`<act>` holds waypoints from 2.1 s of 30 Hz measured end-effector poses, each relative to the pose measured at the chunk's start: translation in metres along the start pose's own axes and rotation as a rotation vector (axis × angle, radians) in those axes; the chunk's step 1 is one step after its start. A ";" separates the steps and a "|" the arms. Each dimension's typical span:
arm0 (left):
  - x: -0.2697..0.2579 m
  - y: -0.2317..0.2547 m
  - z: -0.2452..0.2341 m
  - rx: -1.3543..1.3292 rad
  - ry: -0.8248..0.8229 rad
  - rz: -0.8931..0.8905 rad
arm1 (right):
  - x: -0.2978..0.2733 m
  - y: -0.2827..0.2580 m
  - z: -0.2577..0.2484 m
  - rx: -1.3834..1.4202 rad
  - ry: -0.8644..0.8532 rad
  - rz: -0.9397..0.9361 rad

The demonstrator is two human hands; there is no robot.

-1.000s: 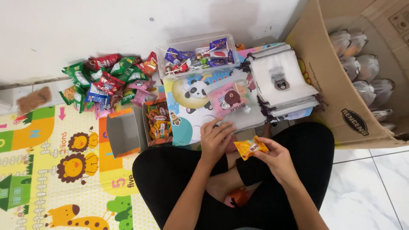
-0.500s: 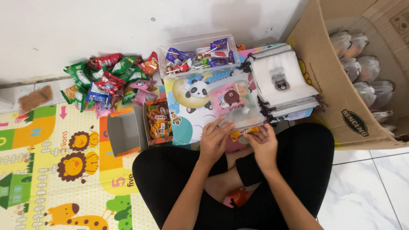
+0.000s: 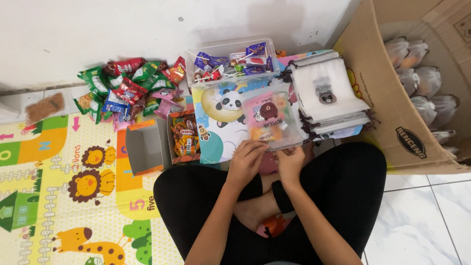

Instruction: The person is packing various small snack packets, such as candies and chips, into small decorated plastic bags while sitting on the floor.

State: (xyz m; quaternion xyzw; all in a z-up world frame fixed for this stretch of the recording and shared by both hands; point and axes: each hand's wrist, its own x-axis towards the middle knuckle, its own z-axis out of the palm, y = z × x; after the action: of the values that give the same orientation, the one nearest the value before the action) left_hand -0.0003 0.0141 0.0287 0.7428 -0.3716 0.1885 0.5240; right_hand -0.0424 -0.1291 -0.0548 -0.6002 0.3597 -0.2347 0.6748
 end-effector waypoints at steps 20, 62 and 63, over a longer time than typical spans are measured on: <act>-0.017 0.004 0.001 0.266 -0.100 -0.130 | 0.026 -0.072 -0.091 0.144 -0.304 0.116; -0.020 -0.020 -0.075 0.348 0.508 -0.145 | -0.039 -0.118 -0.048 -0.151 -0.873 0.123; -0.023 -0.022 -0.069 0.271 0.452 -0.124 | -0.034 -0.106 -0.048 -0.220 -0.815 0.150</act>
State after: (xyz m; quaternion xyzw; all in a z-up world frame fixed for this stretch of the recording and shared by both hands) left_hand 0.0085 0.0897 0.0258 0.7664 -0.1704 0.3652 0.5002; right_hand -0.0891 -0.1524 0.0550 -0.6845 0.1291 0.1109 0.7089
